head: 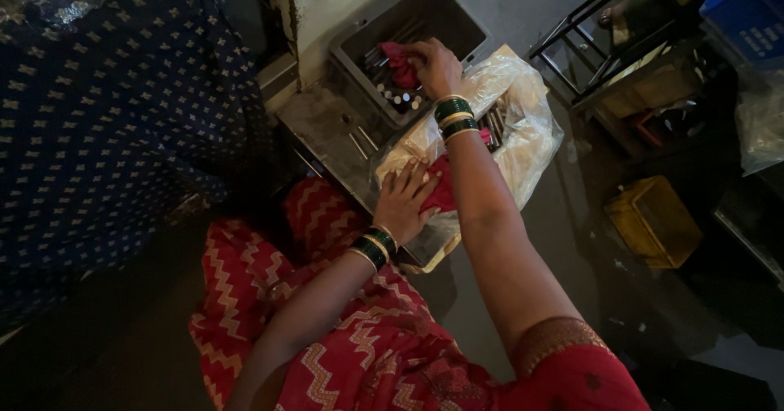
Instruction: The person sits on the floor and repeatedly wipes cylindrical metal rods with a red cloth. They pick up rods from a plastic bag, wipe them, and place them into a grey bin. The person also wipes the machine's lever and the bin's interior.
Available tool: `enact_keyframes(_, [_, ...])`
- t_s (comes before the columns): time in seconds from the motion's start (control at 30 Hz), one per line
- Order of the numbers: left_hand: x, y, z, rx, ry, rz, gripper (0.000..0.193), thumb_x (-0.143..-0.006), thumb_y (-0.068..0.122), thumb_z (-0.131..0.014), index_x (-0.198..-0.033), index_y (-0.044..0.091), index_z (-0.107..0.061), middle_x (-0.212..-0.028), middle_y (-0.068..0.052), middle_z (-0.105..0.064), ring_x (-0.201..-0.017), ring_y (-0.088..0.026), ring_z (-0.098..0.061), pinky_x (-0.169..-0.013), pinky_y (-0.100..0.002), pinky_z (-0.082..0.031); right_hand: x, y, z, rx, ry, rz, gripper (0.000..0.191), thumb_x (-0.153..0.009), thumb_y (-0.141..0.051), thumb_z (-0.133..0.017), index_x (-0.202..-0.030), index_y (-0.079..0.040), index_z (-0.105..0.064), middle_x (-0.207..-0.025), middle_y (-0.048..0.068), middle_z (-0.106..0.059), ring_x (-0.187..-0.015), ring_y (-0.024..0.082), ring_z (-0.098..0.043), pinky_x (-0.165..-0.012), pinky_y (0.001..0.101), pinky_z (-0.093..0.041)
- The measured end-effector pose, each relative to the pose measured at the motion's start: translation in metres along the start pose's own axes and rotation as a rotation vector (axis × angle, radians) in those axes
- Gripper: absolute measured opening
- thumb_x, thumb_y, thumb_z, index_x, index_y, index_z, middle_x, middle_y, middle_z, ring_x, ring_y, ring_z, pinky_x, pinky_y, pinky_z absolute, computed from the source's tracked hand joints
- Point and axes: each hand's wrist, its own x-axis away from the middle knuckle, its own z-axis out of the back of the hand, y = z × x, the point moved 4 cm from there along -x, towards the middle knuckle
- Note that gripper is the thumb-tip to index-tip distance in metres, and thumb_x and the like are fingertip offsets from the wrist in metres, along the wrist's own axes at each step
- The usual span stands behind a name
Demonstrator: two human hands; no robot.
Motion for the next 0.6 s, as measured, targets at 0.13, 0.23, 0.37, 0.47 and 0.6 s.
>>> enact_keyframes(0.13, [-0.001, 0.0, 0.001, -0.005, -0.022, -0.001, 0.071, -0.1, 0.062, -0.038, -0.16, 0.027, -0.027, -0.169, -0.006, -0.015, -0.155, -0.029, -0.013, -0.121, -0.057, -0.018, 0.001, 0.001, 0.0, -0.002, 0.01, 0.008, 0.019, -0.09, -0.024, -0.074, -0.109, -0.026, -0.077, -0.1, 0.006, -0.067, -0.095, 0.032, -0.068, -0.079, 0.0441, -0.052])
enact_keyframes(0.23, [0.001, -0.001, 0.003, -0.004, -0.003, -0.005, 0.071, -0.1, 0.062, -0.038, -0.161, 0.027, -0.027, -0.169, -0.006, -0.015, -0.154, -0.029, -0.014, -0.121, -0.056, -0.019, -0.001, 0.0, 0.001, -0.027, -0.001, 0.024, 0.021, -0.09, -0.023, -0.075, -0.11, -0.025, -0.078, -0.101, 0.007, -0.068, -0.095, 0.032, -0.068, -0.08, 0.0438, -0.053])
enact_keyframes(0.37, [0.004, -0.002, 0.006, 0.018, 0.011, -0.003, 0.072, -0.099, 0.062, -0.041, -0.161, 0.027, -0.026, -0.169, -0.006, -0.018, -0.154, -0.029, -0.015, -0.121, -0.056, -0.019, -0.008, -0.001, 0.003, -0.172, -0.009, 0.056, 0.023, -0.087, -0.019, -0.078, -0.11, -0.021, -0.078, -0.102, 0.008, -0.07, -0.096, 0.032, -0.069, -0.082, 0.0417, -0.054])
enact_keyframes(0.47, [0.004, -0.002, 0.005, 0.02, 0.004, -0.008, 0.073, -0.1, 0.061, -0.043, -0.161, 0.026, -0.026, -0.168, -0.007, -0.02, -0.154, -0.029, -0.016, -0.12, -0.056, -0.019, -0.016, -0.005, 0.001, -0.259, -0.063, 0.128, 0.026, -0.085, -0.014, -0.078, -0.111, -0.017, -0.078, -0.101, 0.011, -0.071, -0.097, 0.033, -0.07, -0.086, 0.0406, -0.055])
enact_keyframes(0.6, [0.002, -0.004, 0.003, 0.038, 0.059, -0.012, 0.073, -0.099, 0.059, -0.047, -0.16, 0.026, -0.026, -0.169, -0.007, -0.02, -0.154, -0.03, -0.018, -0.12, -0.056, -0.02, -0.024, -0.021, -0.016, -0.205, -0.294, 0.268, 0.031, -0.084, -0.015, -0.078, -0.114, -0.017, -0.076, -0.107, 0.016, -0.066, -0.099, 0.036, -0.069, -0.088, 0.042, -0.056])
